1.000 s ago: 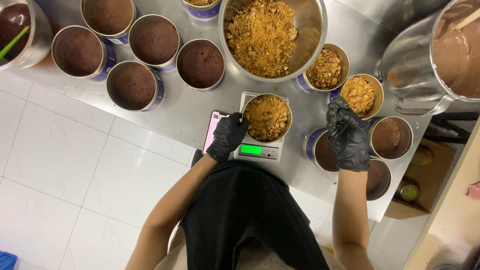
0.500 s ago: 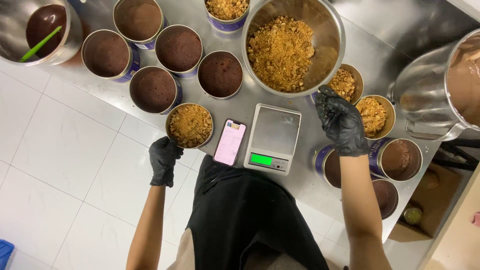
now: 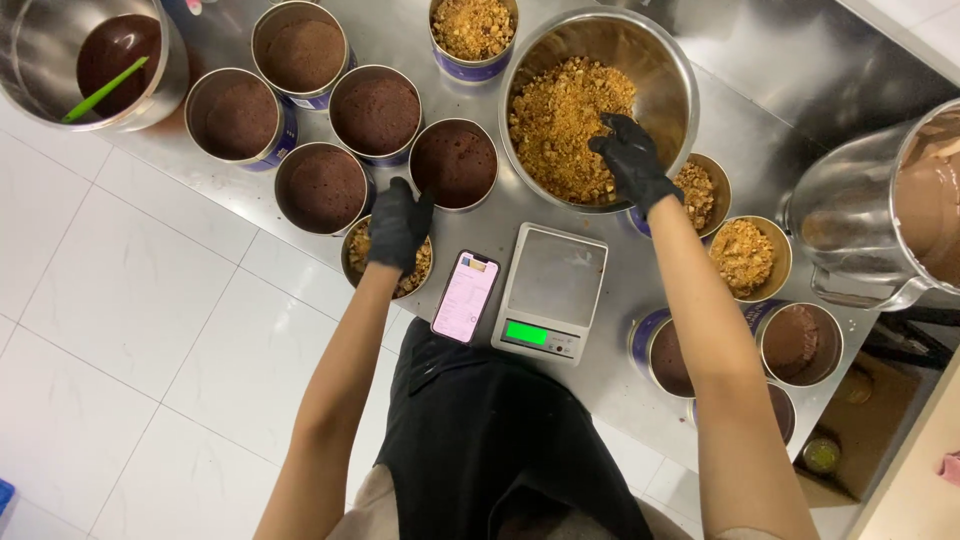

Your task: Weighing and adding crumble topping to containers on a digital scale.

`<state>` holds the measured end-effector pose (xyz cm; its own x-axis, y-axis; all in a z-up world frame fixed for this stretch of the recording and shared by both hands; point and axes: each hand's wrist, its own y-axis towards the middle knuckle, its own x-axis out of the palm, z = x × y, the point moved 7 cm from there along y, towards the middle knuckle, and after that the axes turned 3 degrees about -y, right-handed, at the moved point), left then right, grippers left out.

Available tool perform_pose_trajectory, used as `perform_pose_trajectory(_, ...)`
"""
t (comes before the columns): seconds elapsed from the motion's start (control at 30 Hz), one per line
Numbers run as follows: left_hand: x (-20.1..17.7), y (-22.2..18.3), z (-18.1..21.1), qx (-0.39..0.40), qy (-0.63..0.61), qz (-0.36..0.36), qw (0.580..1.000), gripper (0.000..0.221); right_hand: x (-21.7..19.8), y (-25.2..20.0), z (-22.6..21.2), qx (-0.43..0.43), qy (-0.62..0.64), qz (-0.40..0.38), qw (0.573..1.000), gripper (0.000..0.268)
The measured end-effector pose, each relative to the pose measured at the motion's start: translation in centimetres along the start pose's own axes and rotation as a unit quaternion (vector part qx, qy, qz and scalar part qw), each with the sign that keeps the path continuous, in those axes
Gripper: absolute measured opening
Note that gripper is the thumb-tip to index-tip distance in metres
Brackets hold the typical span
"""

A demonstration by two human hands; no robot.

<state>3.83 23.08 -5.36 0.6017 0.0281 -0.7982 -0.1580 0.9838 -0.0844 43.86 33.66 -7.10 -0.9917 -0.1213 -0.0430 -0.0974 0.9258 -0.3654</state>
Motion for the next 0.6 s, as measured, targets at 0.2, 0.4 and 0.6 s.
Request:
perform_pose_trajectory(0.2, 6.6, 6.1, -4.6, 0.239, 0.035, 0.123, 0.963, 0.013, 0.1, 4.1, 4.6, -0.051, -0.408, -0.018, 0.911, 0.085)
perform_pose_trajectory(0.4, -2.9, -0.9, 5.0, 0.244, 0.023, 0.080, 0.966, 0.007, -0.2, 4.7, 6.6, -0.031, -0.405, -0.019, 0.914, 0.095)
perform_pose_trajectory(0.6, -5.0, -8.4, 10.8, 0.143, -0.060, 0.009, 0.988, 0.009, 1.3, 4.3, 5.4, -0.014, -0.394, -0.042, 0.918, 0.106)
